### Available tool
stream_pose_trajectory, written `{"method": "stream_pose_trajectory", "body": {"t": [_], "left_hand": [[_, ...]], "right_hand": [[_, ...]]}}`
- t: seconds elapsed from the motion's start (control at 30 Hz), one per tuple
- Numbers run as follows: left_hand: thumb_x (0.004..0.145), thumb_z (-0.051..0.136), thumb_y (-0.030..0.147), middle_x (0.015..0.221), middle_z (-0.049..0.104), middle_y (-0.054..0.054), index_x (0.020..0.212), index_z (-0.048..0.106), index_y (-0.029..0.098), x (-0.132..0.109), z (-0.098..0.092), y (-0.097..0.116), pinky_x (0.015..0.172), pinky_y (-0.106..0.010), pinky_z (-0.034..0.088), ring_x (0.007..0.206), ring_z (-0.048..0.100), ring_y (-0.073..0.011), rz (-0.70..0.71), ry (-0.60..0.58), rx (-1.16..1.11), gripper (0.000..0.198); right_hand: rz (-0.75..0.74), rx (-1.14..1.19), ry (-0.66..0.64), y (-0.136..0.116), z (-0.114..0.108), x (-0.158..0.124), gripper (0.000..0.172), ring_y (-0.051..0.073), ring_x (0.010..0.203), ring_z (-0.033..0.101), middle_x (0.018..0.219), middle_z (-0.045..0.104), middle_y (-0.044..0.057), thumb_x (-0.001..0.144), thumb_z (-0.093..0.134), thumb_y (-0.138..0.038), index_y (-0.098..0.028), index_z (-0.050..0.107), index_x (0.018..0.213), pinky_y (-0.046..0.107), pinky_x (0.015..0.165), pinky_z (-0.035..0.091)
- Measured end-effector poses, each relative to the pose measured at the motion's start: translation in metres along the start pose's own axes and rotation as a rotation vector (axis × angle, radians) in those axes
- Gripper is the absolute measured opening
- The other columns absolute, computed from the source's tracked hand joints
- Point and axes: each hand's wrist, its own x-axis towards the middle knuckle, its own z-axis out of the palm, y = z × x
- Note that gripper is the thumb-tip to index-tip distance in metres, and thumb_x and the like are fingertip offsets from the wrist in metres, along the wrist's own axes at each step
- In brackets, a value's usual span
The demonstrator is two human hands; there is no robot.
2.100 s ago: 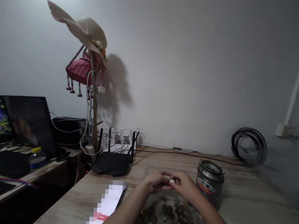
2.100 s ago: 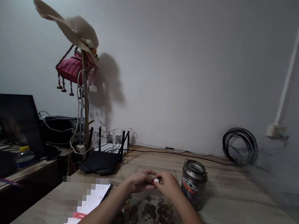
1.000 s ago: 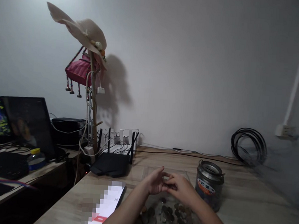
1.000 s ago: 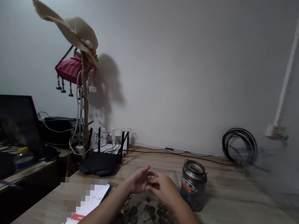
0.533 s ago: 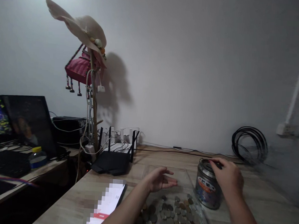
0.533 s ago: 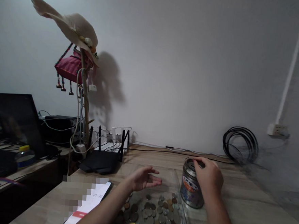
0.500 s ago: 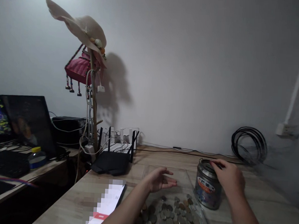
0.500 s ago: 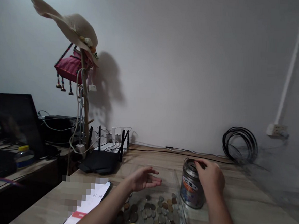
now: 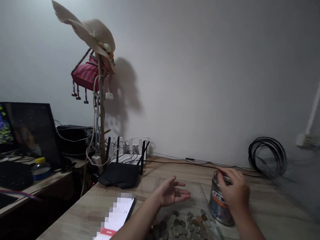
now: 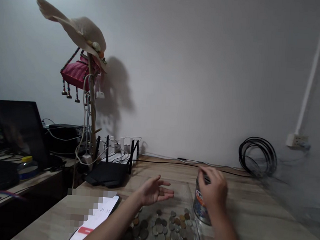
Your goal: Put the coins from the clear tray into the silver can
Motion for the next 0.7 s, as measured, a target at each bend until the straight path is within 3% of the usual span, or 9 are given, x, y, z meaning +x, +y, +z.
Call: {"method": "stream_pose_trajectory", "body": {"t": [0.17,0.27,0.33,0.4,0.5,0.6,0.7], "left_hand": [[0.074,0.033,0.056,0.081,0.059,-0.013,0.101,0.048,0.009,-0.004,0.005,0.003,0.070,-0.030,0.037,0.074,0.057,-0.0191,0.038,-0.103,-0.030,0.056],[0.076,0.030,0.056,0.079,0.059,-0.009,0.104,0.048,0.012,-0.006,0.010,0.003,0.062,-0.026,0.037,0.066,0.056,-0.0153,0.062,-0.134,-0.029,0.055],[0.076,0.030,0.056,0.082,0.058,-0.009,0.105,0.048,0.014,-0.006,0.011,0.001,0.064,-0.026,0.037,0.068,0.056,-0.0150,0.048,-0.172,0.002,0.054],[0.075,0.030,0.058,0.088,0.058,-0.009,0.104,0.047,0.016,-0.005,0.010,-0.002,0.068,-0.030,0.037,0.072,0.056,-0.0162,0.013,-0.190,0.078,0.054],[0.073,0.036,0.056,0.092,0.057,-0.009,0.101,0.048,0.017,-0.003,0.006,-0.004,0.072,-0.033,0.037,0.076,0.056,-0.0181,-0.057,-0.113,0.250,0.049],[0.073,0.044,0.047,0.099,0.055,-0.011,0.102,0.050,0.016,-0.004,0.005,-0.004,0.074,-0.033,0.036,0.081,0.055,-0.0183,-0.065,-0.050,0.337,0.042],[0.073,0.046,0.043,0.104,0.053,-0.010,0.104,0.050,0.018,-0.007,0.008,-0.003,0.075,-0.033,0.037,0.086,0.054,-0.0182,-0.021,-0.069,0.352,0.040]], "right_hand": [[-0.209,0.237,-0.681,-0.055,0.028,-0.031,0.018,0.013,0.072,0.052,0.079,0.058,0.002,0.072,0.047,-0.025,-0.024,0.063,0.080,0.024,0.064,0.038],[-0.245,0.254,-0.848,-0.066,0.038,-0.042,0.015,0.012,0.069,0.051,0.077,0.057,0.000,0.070,0.050,-0.023,-0.025,0.063,0.076,0.022,0.061,0.037],[-0.244,0.220,-0.838,-0.066,0.039,-0.042,0.015,0.012,0.068,0.051,0.074,0.057,0.001,0.072,0.048,-0.024,-0.024,0.063,0.073,0.022,0.060,0.036],[-0.253,0.164,-0.746,-0.061,0.034,-0.037,0.020,0.013,0.070,0.051,0.072,0.057,0.001,0.076,0.043,-0.025,-0.023,0.063,0.071,0.023,0.061,0.036],[-0.208,0.056,-0.437,-0.041,0.020,-0.020,0.024,0.015,0.076,0.050,0.074,0.059,0.003,0.078,0.040,-0.028,-0.020,0.062,0.074,0.025,0.067,0.036],[-0.027,-0.106,-0.129,-0.004,0.002,-0.003,0.025,0.017,0.077,0.050,0.077,0.061,0.005,0.075,0.043,-0.034,-0.019,0.062,0.073,0.028,0.068,0.037],[0.137,-0.229,-0.126,0.036,-0.008,0.007,0.026,0.020,0.074,0.051,0.076,0.062,0.006,0.071,0.045,-0.037,-0.019,0.064,0.070,0.031,0.065,0.037]]}}
